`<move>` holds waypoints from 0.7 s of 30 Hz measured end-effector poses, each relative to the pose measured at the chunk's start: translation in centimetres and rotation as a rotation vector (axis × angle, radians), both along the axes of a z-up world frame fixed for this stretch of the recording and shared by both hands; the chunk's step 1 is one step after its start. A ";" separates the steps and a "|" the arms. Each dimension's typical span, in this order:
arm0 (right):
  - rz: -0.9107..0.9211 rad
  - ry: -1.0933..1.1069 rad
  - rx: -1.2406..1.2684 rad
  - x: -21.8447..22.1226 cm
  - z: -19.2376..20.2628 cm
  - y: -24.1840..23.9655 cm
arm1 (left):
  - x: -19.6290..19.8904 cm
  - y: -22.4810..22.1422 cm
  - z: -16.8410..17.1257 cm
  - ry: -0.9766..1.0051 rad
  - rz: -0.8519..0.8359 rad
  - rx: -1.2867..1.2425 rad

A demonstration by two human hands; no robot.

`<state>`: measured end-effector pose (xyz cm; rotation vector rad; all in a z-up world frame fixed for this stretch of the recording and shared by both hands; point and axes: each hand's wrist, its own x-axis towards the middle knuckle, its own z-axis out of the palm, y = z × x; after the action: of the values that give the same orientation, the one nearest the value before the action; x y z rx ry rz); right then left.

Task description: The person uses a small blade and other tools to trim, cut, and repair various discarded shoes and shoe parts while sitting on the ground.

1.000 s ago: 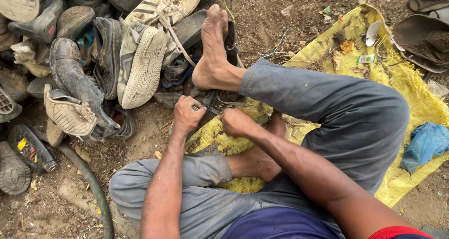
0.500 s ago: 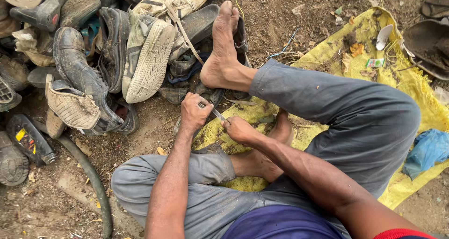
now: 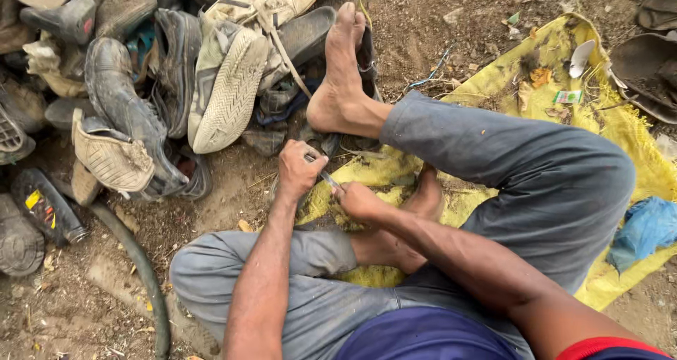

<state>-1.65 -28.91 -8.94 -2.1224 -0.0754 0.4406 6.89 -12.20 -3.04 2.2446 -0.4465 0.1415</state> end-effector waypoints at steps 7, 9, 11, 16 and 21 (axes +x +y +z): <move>-0.093 0.174 0.146 -1.0 -0.8 1.2 | -1.0 0.2 -0.8 0.049 0.005 -0.026; -0.075 -0.148 0.197 -1.3 -2.5 1.5 | -0.4 -0.3 -0.8 0.028 0.048 -0.105; -0.025 -0.002 0.021 -1.9 -2.3 0.5 | -0.3 -1.3 -1.2 0.010 0.029 -0.083; -0.210 0.733 0.445 1.4 3.4 0.0 | -1.0 -1.0 -0.9 0.093 0.069 -0.088; -0.127 0.497 0.330 0.5 -1.8 0.9 | -0.8 -1.5 -1.2 0.250 0.164 -0.162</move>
<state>-1.13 -28.00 -10.76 -1.6364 0.2542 0.8075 6.09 -13.65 -4.22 2.1022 -0.1127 -0.0180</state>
